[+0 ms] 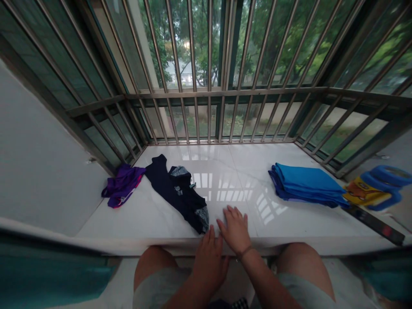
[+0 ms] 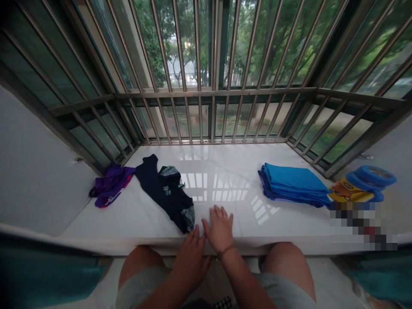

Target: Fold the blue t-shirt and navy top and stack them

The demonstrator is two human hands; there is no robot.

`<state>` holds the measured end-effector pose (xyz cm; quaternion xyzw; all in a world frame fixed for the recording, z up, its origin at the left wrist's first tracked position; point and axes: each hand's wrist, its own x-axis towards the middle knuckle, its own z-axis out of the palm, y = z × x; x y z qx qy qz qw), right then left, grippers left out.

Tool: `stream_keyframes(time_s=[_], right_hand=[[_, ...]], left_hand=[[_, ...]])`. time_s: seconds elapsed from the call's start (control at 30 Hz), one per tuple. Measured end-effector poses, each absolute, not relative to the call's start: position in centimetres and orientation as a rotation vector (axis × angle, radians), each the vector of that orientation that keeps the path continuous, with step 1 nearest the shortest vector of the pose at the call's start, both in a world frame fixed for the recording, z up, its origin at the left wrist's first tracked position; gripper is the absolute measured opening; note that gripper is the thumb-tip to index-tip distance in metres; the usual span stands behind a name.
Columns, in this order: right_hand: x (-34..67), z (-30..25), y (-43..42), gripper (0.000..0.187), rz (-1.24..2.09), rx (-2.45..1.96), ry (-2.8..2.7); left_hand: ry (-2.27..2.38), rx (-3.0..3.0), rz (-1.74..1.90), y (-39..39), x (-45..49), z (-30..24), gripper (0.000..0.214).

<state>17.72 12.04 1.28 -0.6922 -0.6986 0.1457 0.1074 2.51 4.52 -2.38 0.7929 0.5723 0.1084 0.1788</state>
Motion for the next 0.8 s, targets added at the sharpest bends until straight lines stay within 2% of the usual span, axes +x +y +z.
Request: stream_keyframes(time_s=[0.13, 0.2, 0.3, 0.37, 0.5, 0.63, 0.7, 0.8], right_hand=[[12.5, 3.5, 15.3, 0.061, 0.526, -2.042, -2.021], [10.6, 4.4, 16.6, 0.053, 0.528, -2.025, -2.019], [8.5, 5.1, 17.6, 0.024, 0.620, -1.934, -2.008], [7.6, 5.3, 17.3, 0.015, 0.804, -1.802, -1.960], [7.7, 6.3, 14.2, 0.012, 1.231, -1.276, -1.778], [10.7, 10.2, 9.2, 0.029, 1.426, -0.832, -1.746], [12.7, 13.0, 7.1, 0.035, 1.480, -0.736, -1.793], [15.4, 17.2, 5.2, 0.040, 1.619, -0.576, -2.023]], left_hand=[[1.499, 2.141, 0.289, 4.0, 2.2, -0.6, 0.085], [1.400, 2.090, 0.285, 3.6, 0.8, 0.8, 0.070], [1.268, 1.927, 0.289, 3.2, -2.3, 3.5, 0.036], [1.240, 1.830, 0.342, 3.2, -4.8, 5.6, 0.028], [1.346, 1.677, 0.626, 4.0, -10.0, 10.2, 0.038], [1.402, 1.424, 0.958, 4.0, -14.3, 14.5, 0.046], [1.384, 1.485, 0.933, 3.7, -15.4, 15.9, 0.048], [1.286, 1.761, 0.654, 3.7, -14.5, 16.3, 0.060]])
